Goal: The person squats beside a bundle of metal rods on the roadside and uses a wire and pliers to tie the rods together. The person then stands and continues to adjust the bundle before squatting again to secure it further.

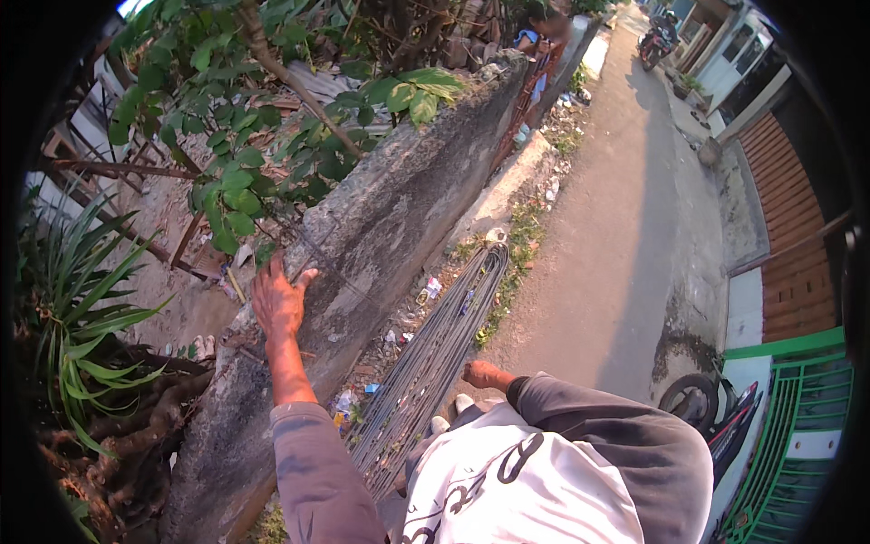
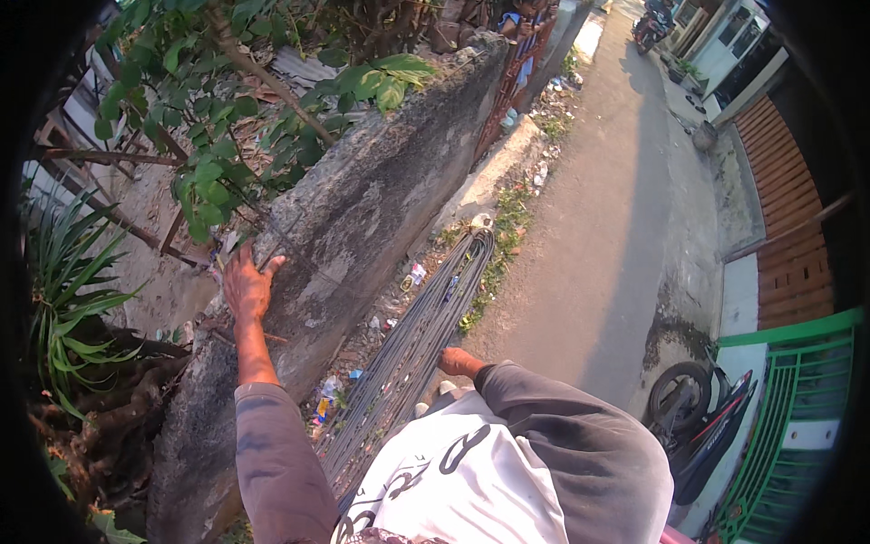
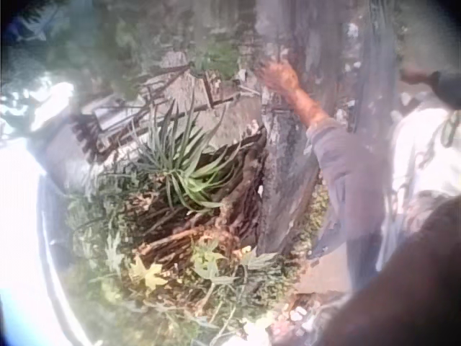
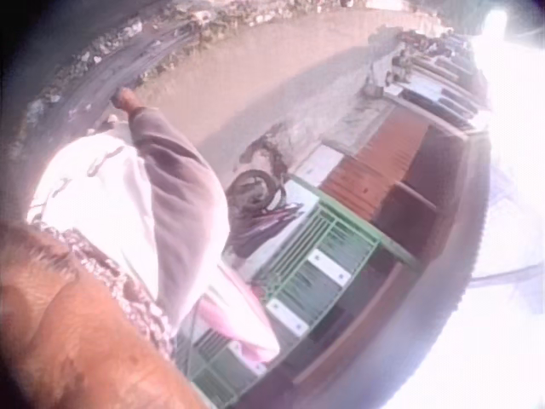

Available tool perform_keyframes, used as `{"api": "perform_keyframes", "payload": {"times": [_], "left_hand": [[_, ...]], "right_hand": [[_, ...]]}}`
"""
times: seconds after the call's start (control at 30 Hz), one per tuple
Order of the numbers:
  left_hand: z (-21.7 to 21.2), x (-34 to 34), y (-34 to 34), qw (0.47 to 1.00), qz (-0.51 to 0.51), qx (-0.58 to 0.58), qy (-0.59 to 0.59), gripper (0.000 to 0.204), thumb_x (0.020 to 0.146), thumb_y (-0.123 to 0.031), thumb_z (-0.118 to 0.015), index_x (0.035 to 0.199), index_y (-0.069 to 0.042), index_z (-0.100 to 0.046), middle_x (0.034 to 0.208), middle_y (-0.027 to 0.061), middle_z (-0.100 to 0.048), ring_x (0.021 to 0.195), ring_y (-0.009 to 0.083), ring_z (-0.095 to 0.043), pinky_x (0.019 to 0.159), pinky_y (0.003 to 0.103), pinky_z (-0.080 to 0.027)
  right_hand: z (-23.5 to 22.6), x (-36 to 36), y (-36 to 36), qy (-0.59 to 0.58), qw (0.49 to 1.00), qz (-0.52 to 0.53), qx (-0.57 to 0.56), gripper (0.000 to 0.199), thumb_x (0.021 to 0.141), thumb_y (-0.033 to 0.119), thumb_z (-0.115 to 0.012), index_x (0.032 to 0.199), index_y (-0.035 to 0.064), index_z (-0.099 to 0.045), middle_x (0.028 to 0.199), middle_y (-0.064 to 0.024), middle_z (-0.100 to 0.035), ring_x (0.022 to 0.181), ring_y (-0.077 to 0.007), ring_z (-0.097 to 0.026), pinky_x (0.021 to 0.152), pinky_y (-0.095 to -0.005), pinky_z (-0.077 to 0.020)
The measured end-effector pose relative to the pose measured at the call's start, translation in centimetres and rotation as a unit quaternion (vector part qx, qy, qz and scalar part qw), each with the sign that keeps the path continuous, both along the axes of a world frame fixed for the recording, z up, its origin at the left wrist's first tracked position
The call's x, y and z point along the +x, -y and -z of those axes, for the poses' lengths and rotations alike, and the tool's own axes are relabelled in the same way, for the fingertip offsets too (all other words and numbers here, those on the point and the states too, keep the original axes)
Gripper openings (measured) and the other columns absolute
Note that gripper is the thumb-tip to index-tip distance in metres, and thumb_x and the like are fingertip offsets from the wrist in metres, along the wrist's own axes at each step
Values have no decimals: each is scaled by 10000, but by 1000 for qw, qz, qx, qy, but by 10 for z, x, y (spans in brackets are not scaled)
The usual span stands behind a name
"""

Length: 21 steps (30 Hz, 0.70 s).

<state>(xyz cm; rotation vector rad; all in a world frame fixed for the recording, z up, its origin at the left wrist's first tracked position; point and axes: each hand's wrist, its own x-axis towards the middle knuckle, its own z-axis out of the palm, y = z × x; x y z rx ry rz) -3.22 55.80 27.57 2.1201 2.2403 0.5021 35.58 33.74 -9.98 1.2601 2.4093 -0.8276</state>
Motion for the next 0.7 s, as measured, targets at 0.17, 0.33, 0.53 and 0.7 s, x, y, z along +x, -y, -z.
{"api": "perform_keyframes", "payload": {"times": [0.17, 0.33, 0.53, 0.7], "left_hand": [[4, -19, 12, 999, -26, -4, -37, 727, 799, -502, -778, 1358, -106, -537, 1310, 144, -609, 1224, 349, -534, 1056, 461, -412], [10, -19, 0, 999, -11, 13, -35, 765, 805, -577, -738, 1358, -85, -543, 1297, 169, -611, 1220, 359, -542, 1071, 454, -401], [16, -35, 5, 998, -44, 3, -39, 827, 804, -660, -679, 1461, -200, -474, 1474, 161, -493, 1411, 365, -391, 1194, 499, -290], [0, -24, 12, 999, -41, -18, 18, 806, 830, -591, -703, 1449, -125, -481, 1471, 196, -491, 1398, 381, -410, 1156, 495, -331]], "right_hand": [[-96, -61, -75, -187, 863, 469, -10, 314, 964, 299, -587, 1013, 3, -680, 961, -254, -688, 991, -445, -652, 851, -521, -505], [-227, -92, -206, -336, 760, 476, 286, 214, 971, 240, -608, 1061, 52, -659, 1037, -155, -649, 1044, -344, -556, 961, -429, -437], [-328, -133, -336, -384, 756, 211, 487, 297, 1018, 374, -548, 1170, 153, -674, 1214, -78, -626, 1230, -318, -481, 1030, -480, -395], [-293, -153, -393, -306, 802, 188, 478, 352, 972, 322, -602, 1236, 90, -626, 1249, -160, -641, 1209, -358, -554, 1076, -579, -362]]}}
